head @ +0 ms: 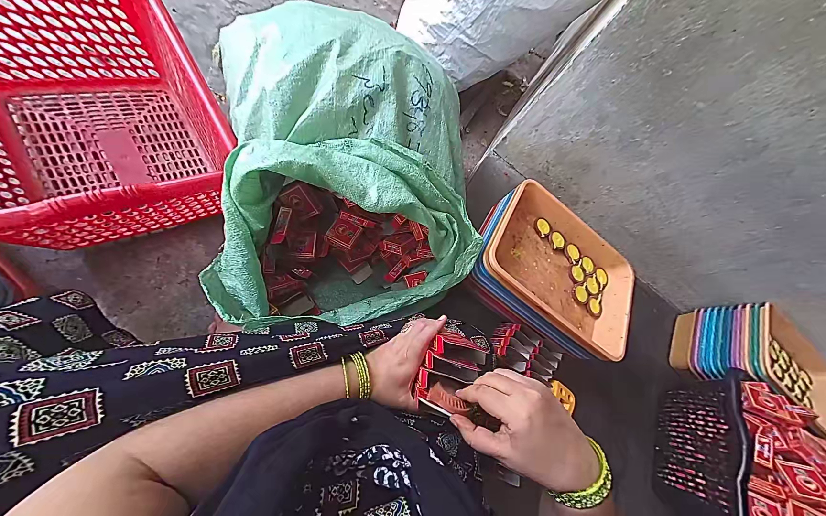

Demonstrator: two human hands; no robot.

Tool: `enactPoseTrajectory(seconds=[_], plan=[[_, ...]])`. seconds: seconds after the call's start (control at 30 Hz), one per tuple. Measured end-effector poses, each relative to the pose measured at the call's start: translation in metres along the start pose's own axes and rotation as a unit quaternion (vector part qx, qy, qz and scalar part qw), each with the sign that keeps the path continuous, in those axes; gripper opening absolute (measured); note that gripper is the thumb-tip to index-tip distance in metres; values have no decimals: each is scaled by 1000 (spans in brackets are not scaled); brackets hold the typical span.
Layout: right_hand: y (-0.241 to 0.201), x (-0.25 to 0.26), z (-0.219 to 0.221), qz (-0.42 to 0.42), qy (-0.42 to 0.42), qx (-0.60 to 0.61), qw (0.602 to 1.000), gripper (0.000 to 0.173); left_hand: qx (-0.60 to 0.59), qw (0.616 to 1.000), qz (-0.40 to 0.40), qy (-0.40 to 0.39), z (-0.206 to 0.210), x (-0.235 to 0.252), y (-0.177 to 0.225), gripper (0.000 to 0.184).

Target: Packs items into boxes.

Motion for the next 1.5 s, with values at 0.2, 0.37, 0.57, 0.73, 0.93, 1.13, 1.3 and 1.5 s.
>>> enactPoseTrajectory(seconds=[0.2,0.37,0.57,0.73,0.93,1.13,1.3,1.5], plan=[[6,-5,2,13,-4,69,998,26,-8,1000,-3,-12,-3,1,4,128],[13,-7,3,37,8,133,990,23,-12,999,-21,-23,-3,3,5,131],[32,-16,-8,45,111,244,962,17,-21,997,-65,-36,-3,3,-1,144],[70,-33,-14,93,212,356,905,19,-32,996,-75,-32,-2,0,-3,148],[148,-42,-25,291,412,275,819,12,-33,999,27,0,-3,-2,7,127],[250,-20,-10,549,223,-20,805,36,-33,999,3,5,0,-1,-3,138],[281,0,9,621,60,-31,781,40,-47,998,-24,16,0,-2,-9,147],[252,0,3,561,136,-27,816,48,-54,997,-46,4,0,-1,-12,147]])
Point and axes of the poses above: each hand's wrist, its own x-axis towards the middle knuckle, its own z-axis out of the palm, y = z × x, the point moved 4 cm from there along x, towards the middle knuckle, and after that the axes turned 2 degrees about -x, right-handed, at the moved point
